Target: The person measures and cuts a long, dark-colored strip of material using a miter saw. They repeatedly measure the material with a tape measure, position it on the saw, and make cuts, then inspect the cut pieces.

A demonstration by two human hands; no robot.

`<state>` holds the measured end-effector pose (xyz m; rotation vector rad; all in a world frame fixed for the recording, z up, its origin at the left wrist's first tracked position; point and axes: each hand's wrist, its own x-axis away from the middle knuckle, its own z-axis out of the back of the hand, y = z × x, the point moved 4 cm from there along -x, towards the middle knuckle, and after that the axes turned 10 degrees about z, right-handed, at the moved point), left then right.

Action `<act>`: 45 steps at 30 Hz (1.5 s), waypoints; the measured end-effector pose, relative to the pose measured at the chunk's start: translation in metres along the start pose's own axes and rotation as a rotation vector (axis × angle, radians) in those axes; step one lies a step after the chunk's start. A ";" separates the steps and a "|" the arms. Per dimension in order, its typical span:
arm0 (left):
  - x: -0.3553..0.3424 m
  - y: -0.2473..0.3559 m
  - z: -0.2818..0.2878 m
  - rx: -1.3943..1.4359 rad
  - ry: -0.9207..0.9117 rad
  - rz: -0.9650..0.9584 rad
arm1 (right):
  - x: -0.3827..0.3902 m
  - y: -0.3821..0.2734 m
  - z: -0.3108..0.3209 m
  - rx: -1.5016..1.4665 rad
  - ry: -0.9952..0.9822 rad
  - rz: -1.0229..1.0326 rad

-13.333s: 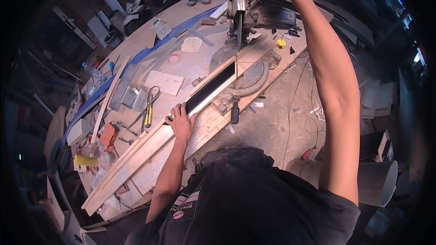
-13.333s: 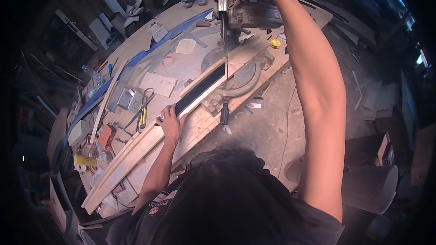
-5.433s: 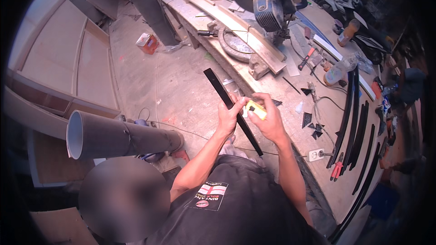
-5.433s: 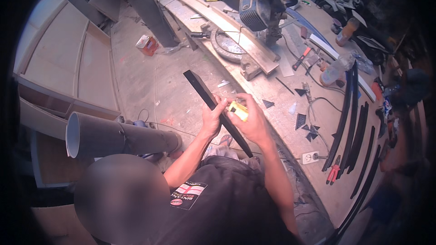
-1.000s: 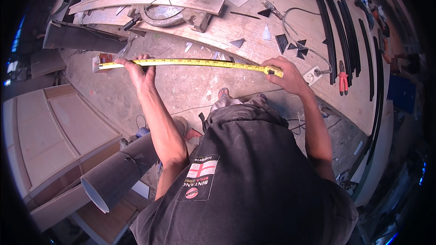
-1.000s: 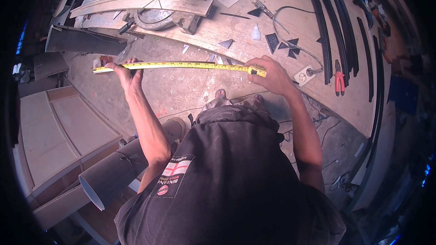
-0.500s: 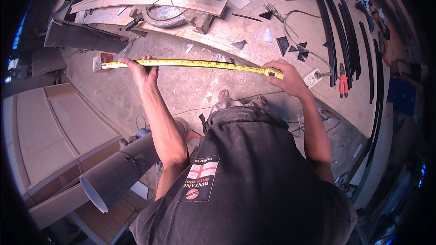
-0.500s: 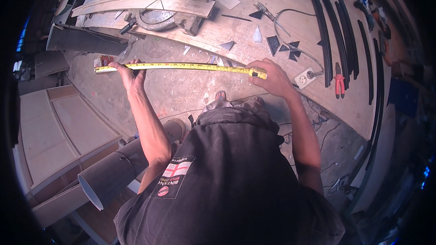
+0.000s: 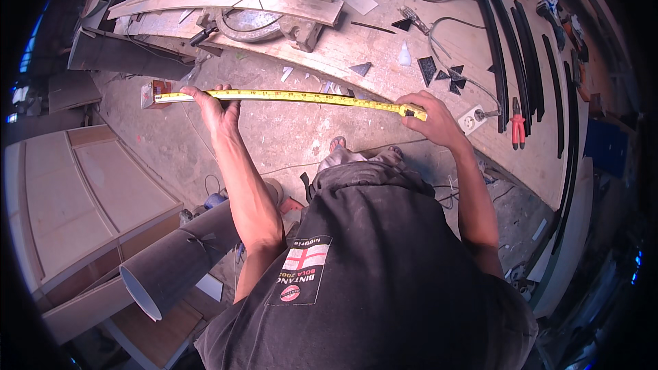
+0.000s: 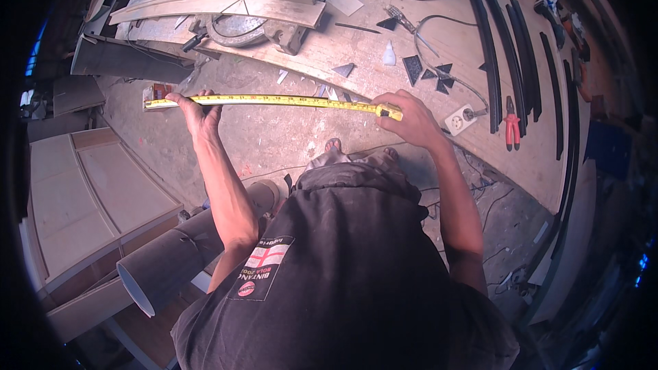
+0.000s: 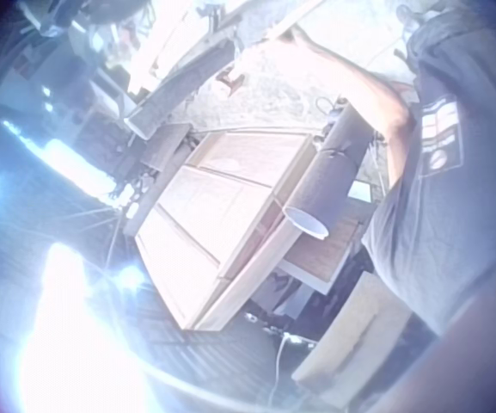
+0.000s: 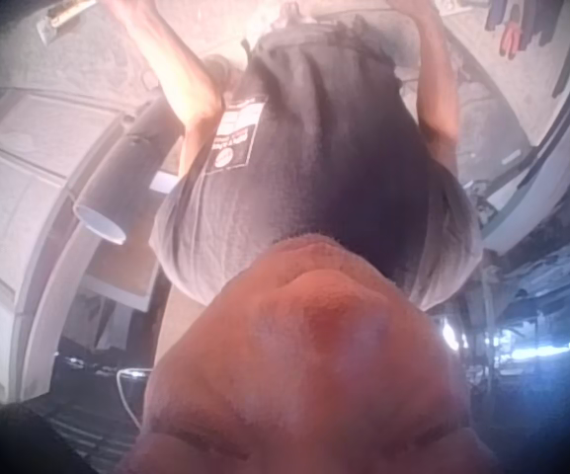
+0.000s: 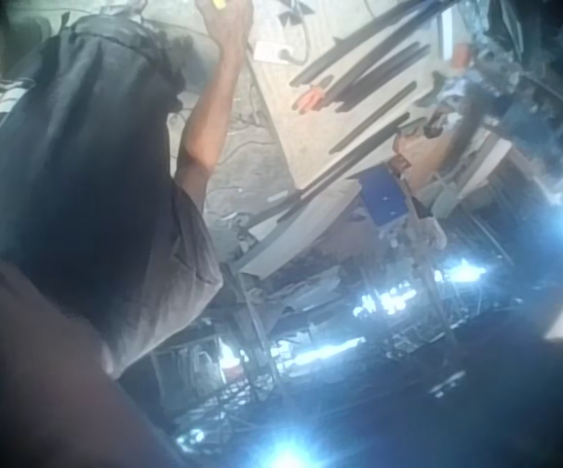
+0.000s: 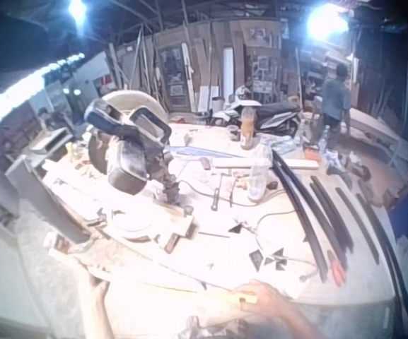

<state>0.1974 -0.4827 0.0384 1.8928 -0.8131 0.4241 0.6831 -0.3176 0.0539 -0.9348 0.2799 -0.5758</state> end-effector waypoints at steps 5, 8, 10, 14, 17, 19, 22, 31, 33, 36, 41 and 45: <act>-0.004 0.001 0.001 0.030 -0.003 0.018 | 0.000 0.001 -0.001 -0.006 -0.010 -0.012; -0.005 0.000 0.004 0.029 0.019 0.014 | 0.001 0.001 -0.002 -0.010 0.008 -0.014; -0.007 0.000 0.005 0.015 0.031 0.030 | 0.001 0.002 -0.002 -0.001 0.002 -0.023; -0.013 0.000 0.010 0.001 0.052 0.034 | 0.001 0.003 -0.003 -0.005 0.015 0.018; -0.015 0.000 0.010 0.038 0.026 0.064 | 0.001 0.004 -0.004 -0.013 0.009 0.019; -0.012 -0.002 0.009 0.019 0.015 0.029 | 0.001 0.005 -0.004 -0.006 0.011 0.014; -0.005 -0.003 0.007 -0.002 0.040 -0.006 | 0.001 0.006 -0.006 -0.004 0.004 0.007; -0.007 -0.007 0.009 0.006 0.063 -0.009 | 0.000 0.004 -0.006 -0.011 0.006 0.012; -0.007 -0.008 0.011 0.015 0.060 -0.005 | 0.000 0.002 -0.006 -0.012 0.000 0.004; -0.006 -0.009 0.010 0.020 0.089 0.008 | 0.000 0.000 -0.006 -0.024 -0.002 -0.001; -0.003 -0.013 0.008 -0.005 0.120 0.000 | 0.002 0.001 -0.007 -0.016 0.001 -0.022; 0.002 -0.013 0.005 -0.045 0.094 -0.025 | 0.002 0.001 -0.009 -0.073 0.025 0.039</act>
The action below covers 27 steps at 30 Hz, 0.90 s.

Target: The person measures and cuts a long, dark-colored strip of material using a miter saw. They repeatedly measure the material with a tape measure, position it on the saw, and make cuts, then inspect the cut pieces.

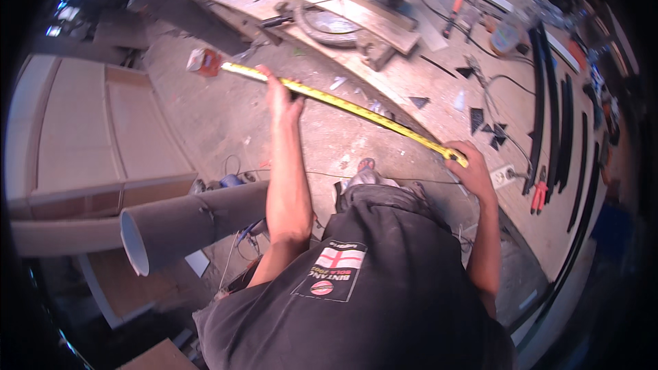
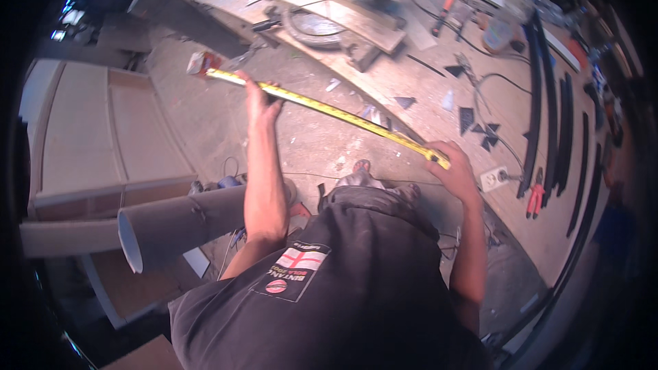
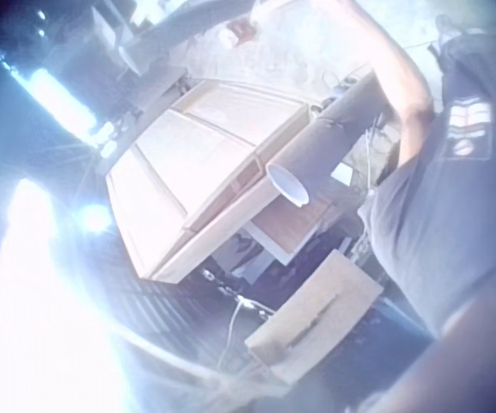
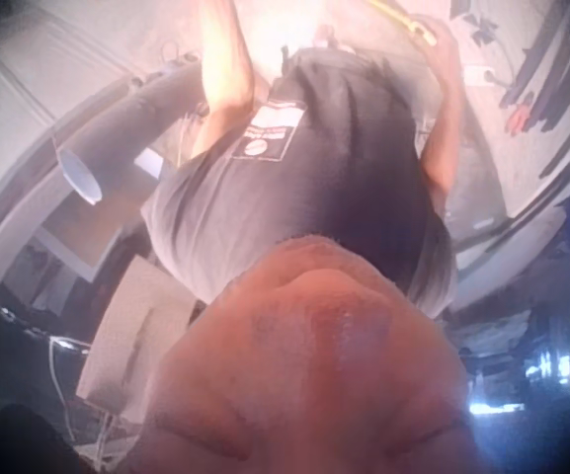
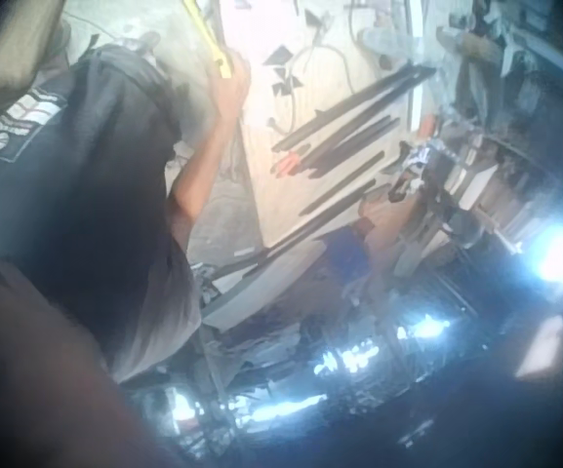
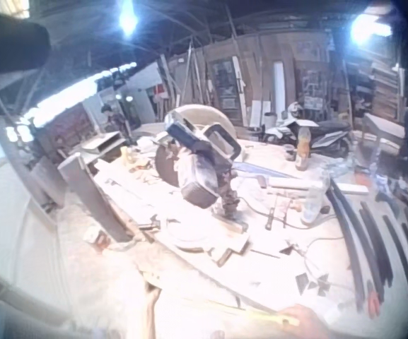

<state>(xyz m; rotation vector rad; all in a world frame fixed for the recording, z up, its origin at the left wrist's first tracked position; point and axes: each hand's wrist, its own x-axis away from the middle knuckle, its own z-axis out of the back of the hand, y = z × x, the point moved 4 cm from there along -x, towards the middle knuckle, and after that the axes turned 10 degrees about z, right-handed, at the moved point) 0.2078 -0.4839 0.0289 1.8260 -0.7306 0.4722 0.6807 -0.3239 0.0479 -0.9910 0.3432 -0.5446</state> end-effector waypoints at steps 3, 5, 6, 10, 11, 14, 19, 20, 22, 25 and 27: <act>0.006 -0.003 -0.005 0.065 0.012 -0.007 | 0.000 0.000 -0.001 -0.026 0.009 0.035; 0.008 -0.004 -0.009 0.115 0.011 0.001 | 0.001 0.002 -0.001 -0.014 -0.007 -0.006; 0.010 -0.005 -0.009 0.122 0.010 0.008 | 0.001 0.002 -0.001 -0.019 -0.015 0.007; 0.009 -0.005 -0.010 0.146 -0.003 0.014 | 0.001 0.004 0.000 -0.036 -0.018 -0.015; 0.009 -0.006 -0.010 0.139 -0.021 0.011 | 0.001 0.005 0.000 -0.042 -0.019 -0.019; 0.006 -0.008 -0.008 0.134 0.015 0.010 | 0.002 0.005 0.000 -0.052 -0.023 -0.032; 0.006 -0.008 -0.009 0.127 -0.004 -0.007 | 0.001 0.003 -0.001 -0.043 -0.001 -0.002; 0.006 -0.008 -0.009 0.125 -0.002 -0.011 | 0.001 0.003 -0.001 -0.045 -0.002 -0.005; 0.006 -0.009 -0.009 0.126 -0.007 -0.004 | 0.001 0.004 -0.002 -0.051 0.002 -0.022; 0.005 -0.010 -0.010 0.129 -0.002 0.008 | 0.001 0.004 -0.002 -0.037 -0.004 -0.019; 0.004 -0.010 -0.009 0.132 -0.003 0.013 | 0.001 0.005 -0.002 -0.039 -0.010 -0.013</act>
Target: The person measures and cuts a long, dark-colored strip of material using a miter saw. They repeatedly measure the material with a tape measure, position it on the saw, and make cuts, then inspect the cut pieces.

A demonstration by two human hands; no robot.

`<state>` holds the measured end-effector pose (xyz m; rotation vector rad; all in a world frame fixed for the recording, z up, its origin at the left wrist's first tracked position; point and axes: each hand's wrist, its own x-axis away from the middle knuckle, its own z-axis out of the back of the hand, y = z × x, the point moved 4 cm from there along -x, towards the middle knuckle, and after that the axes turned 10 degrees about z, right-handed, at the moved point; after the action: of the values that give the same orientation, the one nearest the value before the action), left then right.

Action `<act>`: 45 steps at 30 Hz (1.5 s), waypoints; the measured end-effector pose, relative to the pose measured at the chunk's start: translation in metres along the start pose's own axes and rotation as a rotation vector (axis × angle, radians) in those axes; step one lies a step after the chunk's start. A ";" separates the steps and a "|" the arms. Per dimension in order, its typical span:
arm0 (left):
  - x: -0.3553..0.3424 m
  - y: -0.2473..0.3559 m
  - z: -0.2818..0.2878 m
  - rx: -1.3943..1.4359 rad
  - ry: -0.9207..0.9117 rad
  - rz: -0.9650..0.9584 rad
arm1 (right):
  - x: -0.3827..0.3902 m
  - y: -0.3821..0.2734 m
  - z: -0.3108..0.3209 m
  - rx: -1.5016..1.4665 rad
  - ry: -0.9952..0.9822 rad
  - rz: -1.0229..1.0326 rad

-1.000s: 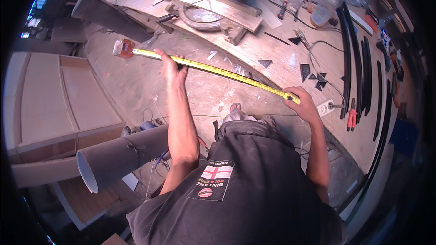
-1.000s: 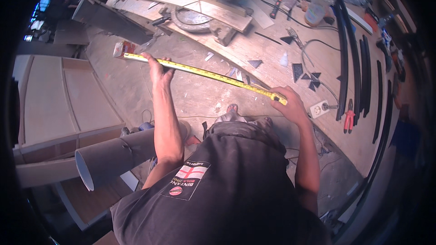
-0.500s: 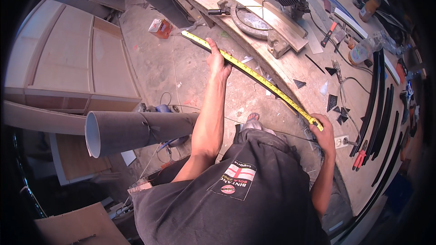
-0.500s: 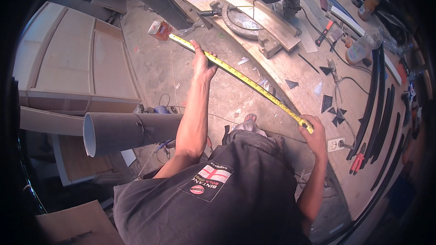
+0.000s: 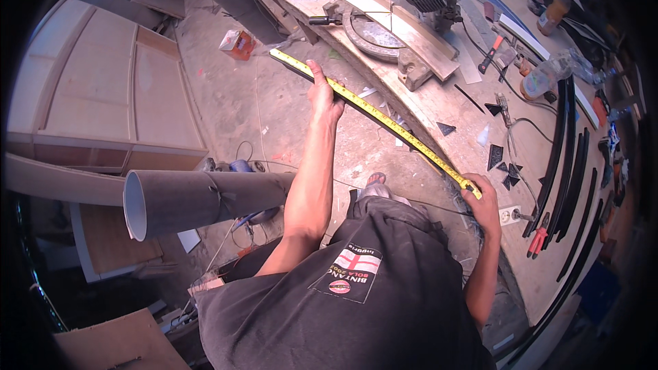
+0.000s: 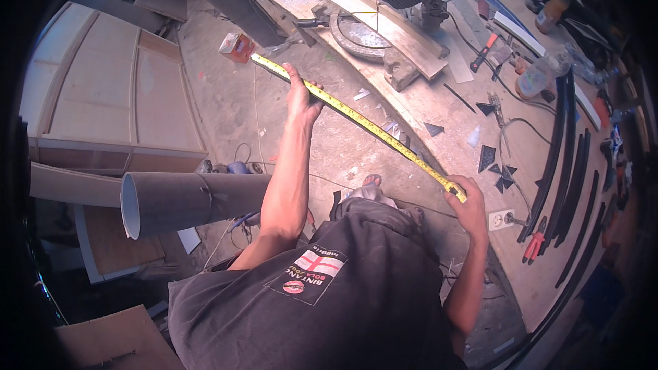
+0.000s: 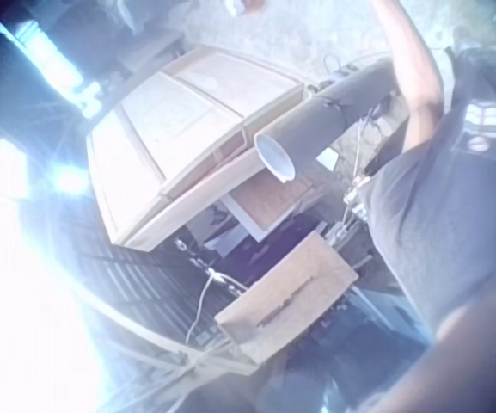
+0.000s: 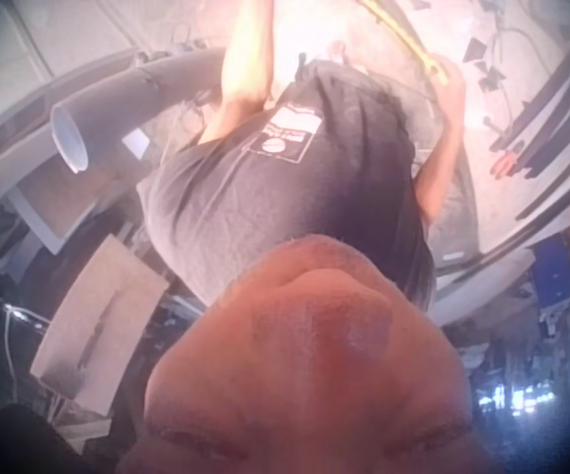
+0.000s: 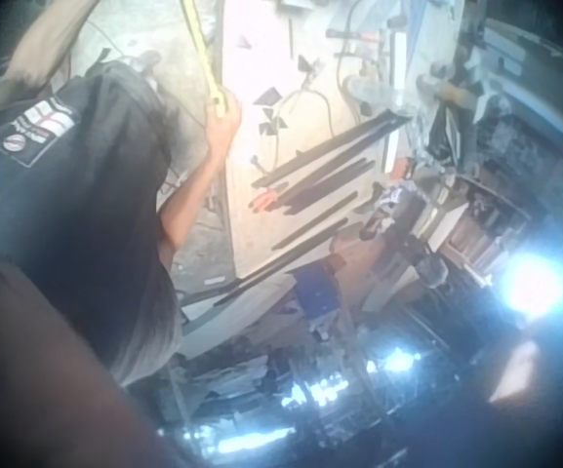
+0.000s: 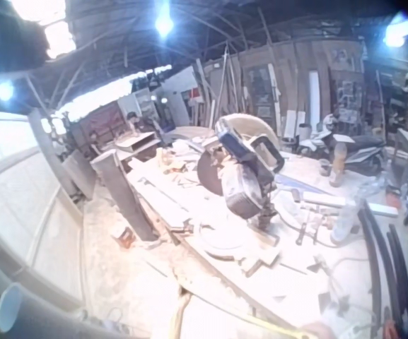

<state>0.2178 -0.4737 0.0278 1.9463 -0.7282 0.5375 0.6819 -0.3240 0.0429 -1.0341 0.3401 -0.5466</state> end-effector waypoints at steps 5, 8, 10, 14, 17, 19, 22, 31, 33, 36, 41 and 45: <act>-0.001 0.000 0.000 -0.001 -0.011 -0.009 | 0.000 0.000 0.000 -0.001 0.006 0.003; 0.000 0.000 0.000 -0.015 -0.004 0.003 | 0.000 -0.001 0.000 0.008 0.001 -0.004; 0.001 0.000 -0.001 -0.016 -0.005 -0.003 | 0.001 -0.001 0.000 0.010 0.000 -0.020; 0.003 0.001 -0.002 -0.021 -0.008 -0.011 | 0.001 -0.001 0.001 0.011 -0.008 -0.015; 0.004 0.001 -0.003 -0.018 0.000 -0.019 | 0.002 0.002 0.000 0.009 -0.010 -0.007; 0.005 0.001 -0.003 -0.022 -0.011 -0.023 | 0.002 0.004 0.000 0.005 0.003 0.007; 0.007 0.001 -0.002 -0.031 -0.005 -0.029 | 0.004 0.007 -0.002 -0.011 0.009 0.002; 0.006 0.005 -0.004 -0.037 -0.042 -0.046 | 0.003 0.008 -0.006 -0.001 0.002 0.078; 0.001 0.006 0.000 -0.138 -0.038 -0.064 | 0.005 0.008 -0.004 0.002 0.018 0.078; -0.011 0.009 0.007 -0.156 -0.017 -0.009 | 0.004 0.010 0.000 0.031 0.014 0.035; -0.025 0.014 0.015 -0.151 -0.031 0.076 | 0.002 0.007 0.005 0.083 -0.011 0.038; -0.026 0.015 0.014 -0.134 -0.088 0.035 | 0.002 0.007 0.005 0.093 -0.008 -0.020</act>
<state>0.1900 -0.4851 0.0143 1.8445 -0.8346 0.4154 0.6880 -0.3190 0.0392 -0.9504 0.2946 -0.5704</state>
